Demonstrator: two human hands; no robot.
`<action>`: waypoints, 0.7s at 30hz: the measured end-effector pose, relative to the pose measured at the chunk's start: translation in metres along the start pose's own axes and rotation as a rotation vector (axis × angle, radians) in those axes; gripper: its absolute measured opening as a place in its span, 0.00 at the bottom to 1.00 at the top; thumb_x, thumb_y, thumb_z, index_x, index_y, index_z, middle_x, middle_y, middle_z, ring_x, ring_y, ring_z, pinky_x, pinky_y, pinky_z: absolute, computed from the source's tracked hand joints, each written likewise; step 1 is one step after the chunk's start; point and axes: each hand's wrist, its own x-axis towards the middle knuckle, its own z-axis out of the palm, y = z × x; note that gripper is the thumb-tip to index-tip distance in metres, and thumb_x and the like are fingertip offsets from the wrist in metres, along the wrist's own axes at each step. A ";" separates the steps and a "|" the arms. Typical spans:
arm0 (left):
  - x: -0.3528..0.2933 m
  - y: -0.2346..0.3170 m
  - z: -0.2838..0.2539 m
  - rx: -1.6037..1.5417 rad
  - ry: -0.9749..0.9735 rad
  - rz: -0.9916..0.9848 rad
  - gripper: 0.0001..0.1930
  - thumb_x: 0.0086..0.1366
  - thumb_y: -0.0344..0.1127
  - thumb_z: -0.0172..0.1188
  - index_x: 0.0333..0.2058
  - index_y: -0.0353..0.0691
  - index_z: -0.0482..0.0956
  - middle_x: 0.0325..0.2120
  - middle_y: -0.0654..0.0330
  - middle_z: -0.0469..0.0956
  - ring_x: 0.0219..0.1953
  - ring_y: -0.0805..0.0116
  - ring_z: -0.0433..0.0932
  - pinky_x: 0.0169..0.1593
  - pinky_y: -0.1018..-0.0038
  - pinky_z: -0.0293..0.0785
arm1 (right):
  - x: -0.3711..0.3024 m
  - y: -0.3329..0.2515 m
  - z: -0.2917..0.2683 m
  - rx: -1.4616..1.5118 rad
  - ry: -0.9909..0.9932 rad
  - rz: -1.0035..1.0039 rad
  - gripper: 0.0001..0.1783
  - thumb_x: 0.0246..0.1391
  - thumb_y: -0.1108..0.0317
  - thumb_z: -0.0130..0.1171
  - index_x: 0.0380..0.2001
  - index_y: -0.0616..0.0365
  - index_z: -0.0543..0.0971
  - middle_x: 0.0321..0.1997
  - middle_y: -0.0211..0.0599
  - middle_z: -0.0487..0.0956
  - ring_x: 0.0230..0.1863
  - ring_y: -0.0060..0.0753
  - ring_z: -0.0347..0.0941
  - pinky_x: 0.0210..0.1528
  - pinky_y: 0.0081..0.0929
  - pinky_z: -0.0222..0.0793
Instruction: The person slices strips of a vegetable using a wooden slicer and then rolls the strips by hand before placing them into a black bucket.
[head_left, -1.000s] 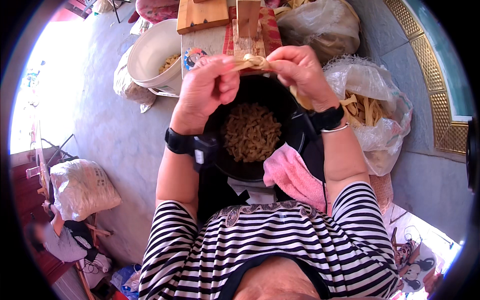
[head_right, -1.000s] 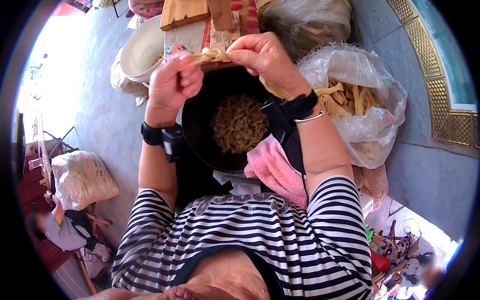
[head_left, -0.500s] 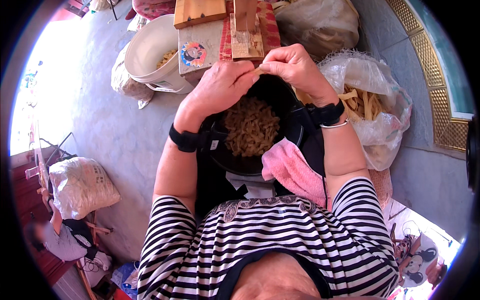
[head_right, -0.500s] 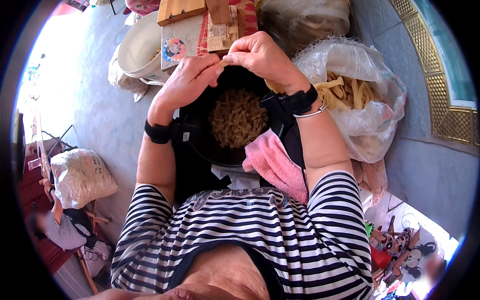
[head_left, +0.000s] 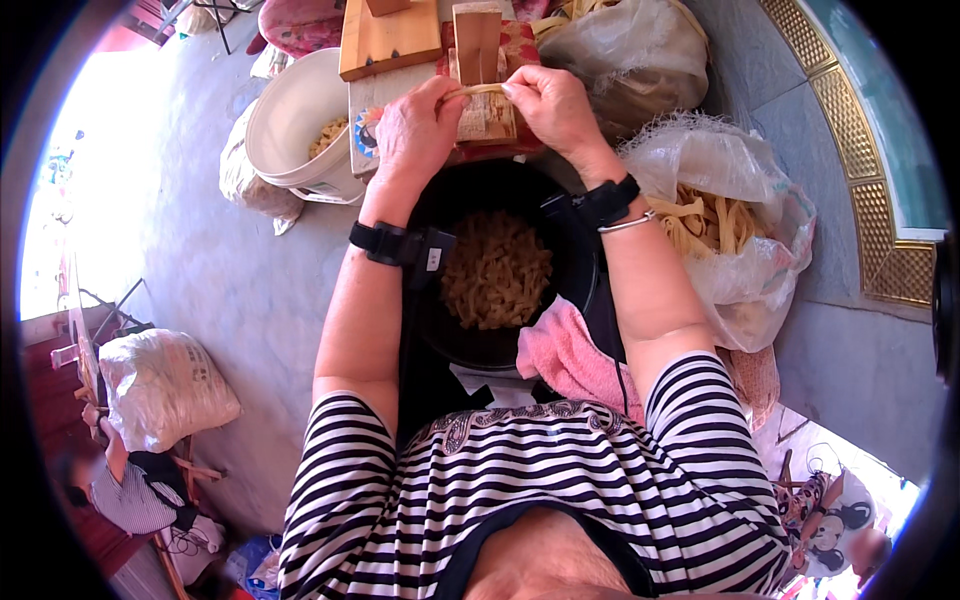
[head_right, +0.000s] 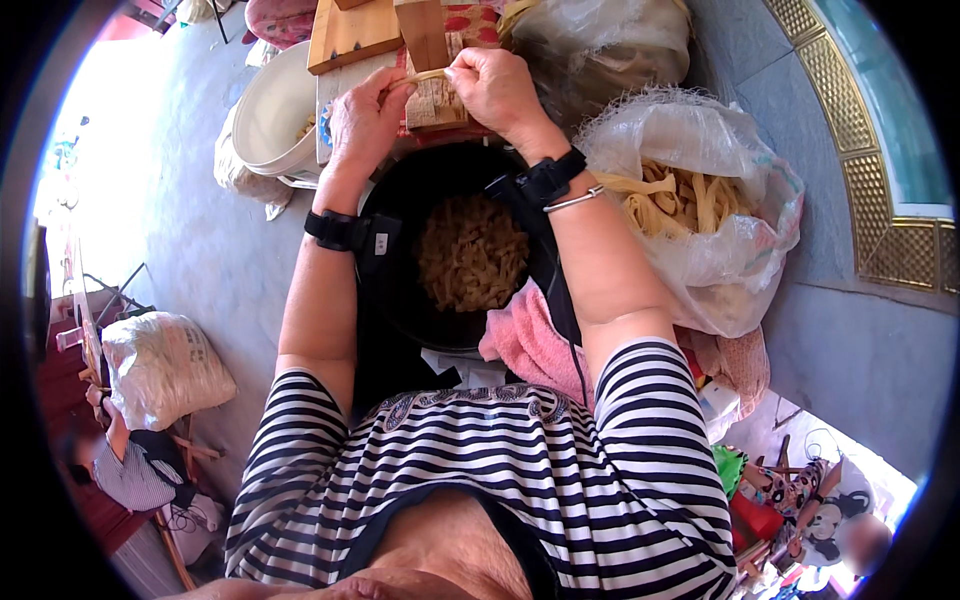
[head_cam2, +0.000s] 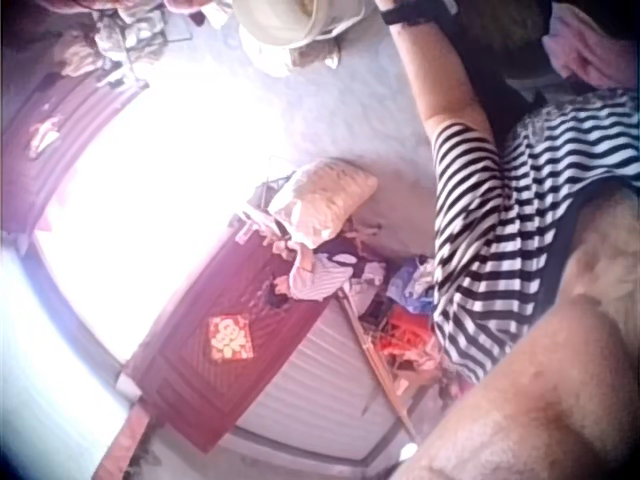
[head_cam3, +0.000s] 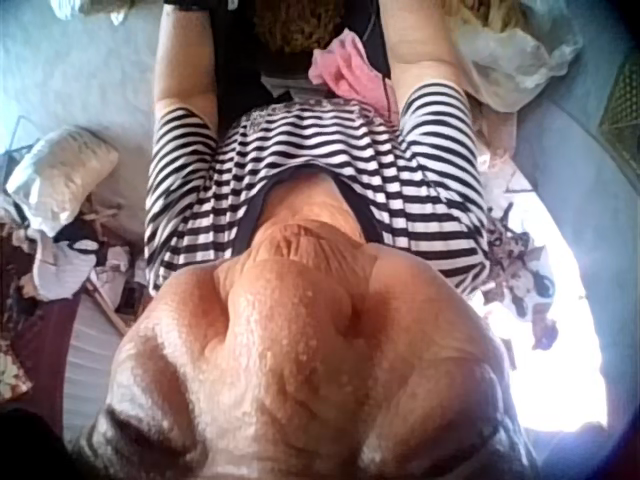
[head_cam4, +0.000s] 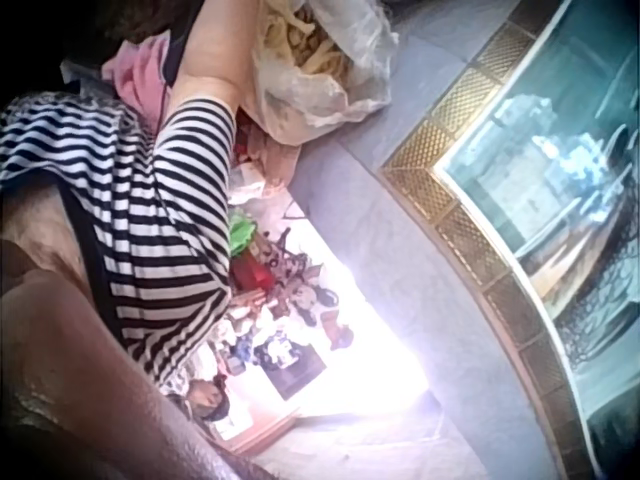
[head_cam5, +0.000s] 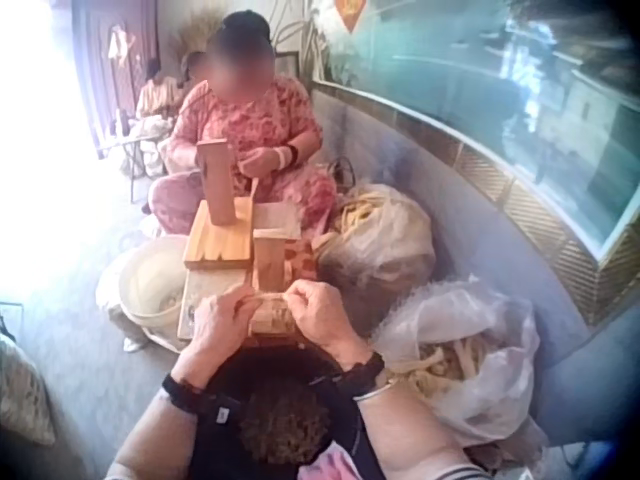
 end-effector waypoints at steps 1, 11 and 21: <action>-0.001 -0.003 0.002 0.018 -0.009 -0.024 0.09 0.57 0.41 0.57 0.33 0.44 0.78 0.27 0.52 0.79 0.33 0.51 0.77 0.36 0.61 0.71 | 0.000 0.002 0.006 -0.028 0.012 0.015 0.11 0.48 0.62 0.56 0.26 0.59 0.79 0.21 0.46 0.76 0.24 0.45 0.74 0.29 0.33 0.68; -0.041 0.028 -0.023 -0.020 -0.213 -0.072 0.21 0.56 0.56 0.55 0.34 0.42 0.80 0.24 0.51 0.79 0.29 0.54 0.79 0.34 0.62 0.73 | -0.025 -0.012 0.009 0.569 -0.310 0.415 0.17 0.56 0.59 0.51 0.21 0.60 0.78 0.15 0.31 0.73 0.14 0.28 0.66 0.16 0.25 0.62; -0.038 0.062 -0.026 -1.659 0.144 -0.445 0.18 0.70 0.46 0.40 0.30 0.37 0.68 0.28 0.58 0.73 0.31 0.68 0.74 0.35 0.72 0.73 | -0.044 -0.075 -0.005 0.460 -0.425 0.105 0.12 0.56 0.65 0.53 0.29 0.65 0.77 0.17 0.34 0.72 0.17 0.20 0.62 0.23 0.22 0.61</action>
